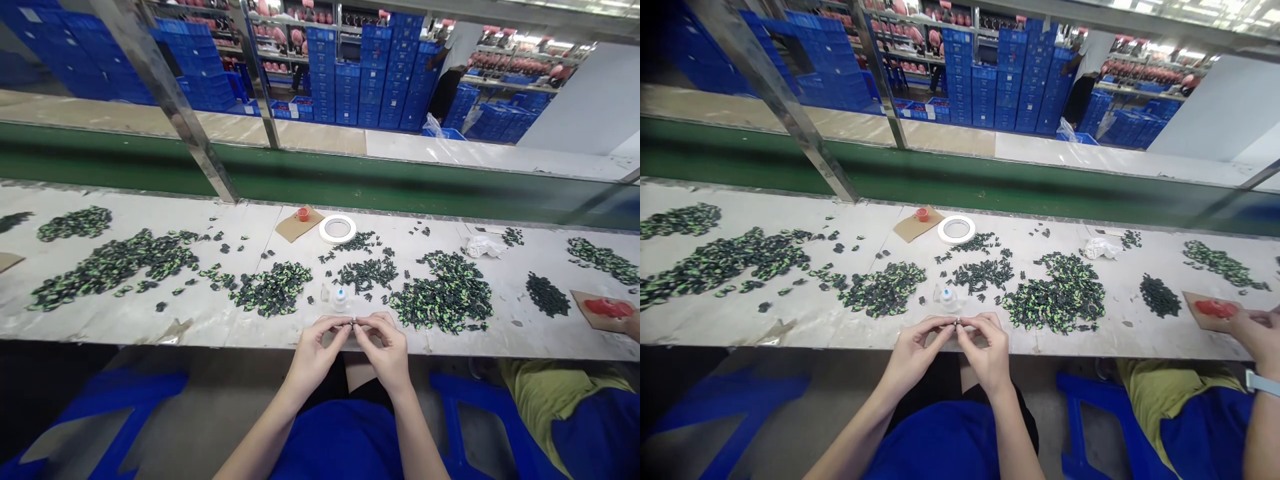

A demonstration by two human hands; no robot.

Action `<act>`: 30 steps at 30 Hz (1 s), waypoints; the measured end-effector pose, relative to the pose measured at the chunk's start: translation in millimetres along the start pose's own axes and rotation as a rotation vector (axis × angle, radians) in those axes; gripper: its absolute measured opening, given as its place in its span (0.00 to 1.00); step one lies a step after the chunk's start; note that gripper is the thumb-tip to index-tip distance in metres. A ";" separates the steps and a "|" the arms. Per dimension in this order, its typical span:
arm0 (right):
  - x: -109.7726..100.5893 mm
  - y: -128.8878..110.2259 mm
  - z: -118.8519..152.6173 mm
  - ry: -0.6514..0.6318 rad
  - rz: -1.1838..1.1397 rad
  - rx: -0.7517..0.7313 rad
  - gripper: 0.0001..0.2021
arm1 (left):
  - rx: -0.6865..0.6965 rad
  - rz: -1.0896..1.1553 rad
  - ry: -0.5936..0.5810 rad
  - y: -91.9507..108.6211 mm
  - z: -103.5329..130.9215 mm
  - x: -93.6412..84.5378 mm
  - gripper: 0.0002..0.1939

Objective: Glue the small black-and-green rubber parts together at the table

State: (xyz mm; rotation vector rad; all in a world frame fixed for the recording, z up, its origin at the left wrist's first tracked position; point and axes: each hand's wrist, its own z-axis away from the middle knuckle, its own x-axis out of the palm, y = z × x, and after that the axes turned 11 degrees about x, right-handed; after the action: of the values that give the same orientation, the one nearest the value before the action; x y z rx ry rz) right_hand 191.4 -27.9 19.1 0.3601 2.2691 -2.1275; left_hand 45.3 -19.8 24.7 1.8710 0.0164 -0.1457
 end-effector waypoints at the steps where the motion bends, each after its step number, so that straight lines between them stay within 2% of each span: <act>1: -3.4 -0.6 -0.6 -0.029 -0.014 0.025 0.09 | 0.024 -0.011 -0.029 2.9 -1.1 -1.4 0.09; 5: -15.7 -5.8 -4.8 -0.166 -0.023 0.091 0.18 | 0.126 -0.038 -0.148 10.3 -6.2 -7.2 0.08; 8: -18.1 -9.4 -7.4 -0.221 -0.020 0.126 0.19 | 0.171 -0.089 -0.151 10.3 -6.1 -7.4 0.08; 16: -11.5 -4.4 -3.2 -0.180 -0.047 0.124 0.14 | 0.144 -0.156 -0.033 13.9 7.4 5.1 0.07; 22: -13.1 -0.4 2.1 -0.164 0.051 0.096 0.14 | 0.107 -0.112 0.035 18.7 10.6 12.3 0.06; 27: -14.5 1.1 3.4 -0.166 0.045 0.093 0.14 | 0.139 -0.102 0.025 15.0 11.5 10.8 0.06; 30: -12.3 2.4 4.9 -0.161 0.003 0.096 0.16 | 0.148 -0.084 -0.073 10.0 7.6 4.5 0.06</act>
State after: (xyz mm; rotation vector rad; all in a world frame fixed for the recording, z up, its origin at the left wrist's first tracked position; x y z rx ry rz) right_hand 203.0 -34.6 18.3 0.1849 2.0850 -2.1815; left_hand 49.9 -30.3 31.5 2.0119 0.0345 -0.2793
